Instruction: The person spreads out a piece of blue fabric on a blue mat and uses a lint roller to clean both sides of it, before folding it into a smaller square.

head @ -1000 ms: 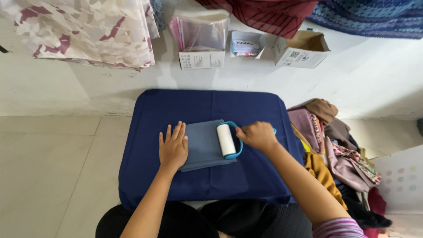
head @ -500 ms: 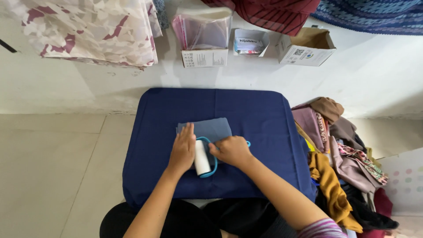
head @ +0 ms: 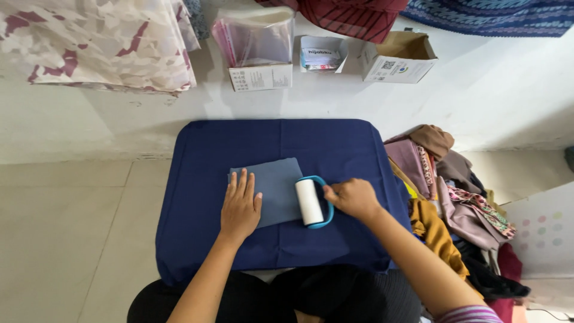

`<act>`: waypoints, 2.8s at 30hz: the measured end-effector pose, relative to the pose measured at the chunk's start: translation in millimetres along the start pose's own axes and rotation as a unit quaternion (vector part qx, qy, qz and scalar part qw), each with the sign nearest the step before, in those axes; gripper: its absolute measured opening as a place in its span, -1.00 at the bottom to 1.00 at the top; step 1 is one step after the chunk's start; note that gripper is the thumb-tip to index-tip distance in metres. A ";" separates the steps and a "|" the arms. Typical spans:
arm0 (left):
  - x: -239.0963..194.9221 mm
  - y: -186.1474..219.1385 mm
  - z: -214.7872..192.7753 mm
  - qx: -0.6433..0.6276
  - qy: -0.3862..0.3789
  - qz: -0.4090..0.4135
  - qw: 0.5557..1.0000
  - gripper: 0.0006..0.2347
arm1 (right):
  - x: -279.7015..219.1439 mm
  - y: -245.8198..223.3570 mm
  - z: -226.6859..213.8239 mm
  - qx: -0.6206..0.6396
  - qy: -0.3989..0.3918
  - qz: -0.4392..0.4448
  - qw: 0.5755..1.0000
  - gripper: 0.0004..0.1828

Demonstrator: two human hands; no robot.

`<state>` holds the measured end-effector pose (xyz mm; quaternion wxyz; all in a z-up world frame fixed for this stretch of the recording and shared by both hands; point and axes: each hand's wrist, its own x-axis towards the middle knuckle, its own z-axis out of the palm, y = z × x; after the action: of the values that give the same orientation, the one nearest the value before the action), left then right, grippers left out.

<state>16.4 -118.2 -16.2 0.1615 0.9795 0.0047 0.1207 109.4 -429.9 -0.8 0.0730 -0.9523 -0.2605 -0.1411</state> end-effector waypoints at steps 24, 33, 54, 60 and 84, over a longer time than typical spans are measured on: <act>0.5 -4.7 4.4 -0.050 0.025 -0.005 0.998 -0.50 | 100.5 -29.5 28.8 0.035 -0.032 0.020 0.999 -0.36; 1.4 1.3 -5.5 -0.022 -0.002 -0.021 1.000 -0.48 | 88.0 18.8 -9.6 -0.032 -0.046 0.082 0.995 -0.34; 2.9 2.3 -6.8 -0.027 0.004 -0.013 1.000 -0.48 | 106.0 14.8 27.0 0.064 -0.119 0.157 0.978 -0.32; 0.2 3.7 -7.1 -0.025 0.012 -0.016 0.999 -0.49 | 96.3 -1.5 -38.3 -0.031 -0.087 0.113 0.989 -0.35; -1.8 -4.3 3.5 -0.005 0.017 -0.009 1.000 -0.48 | 35.0 12.8 -14.4 -0.019 -0.023 0.049 0.998 -0.42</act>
<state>15.6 -115.3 -21.2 0.1677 0.9764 0.0159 0.1355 141.6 -427.3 22.8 0.0555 -0.9682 -0.2123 -0.1203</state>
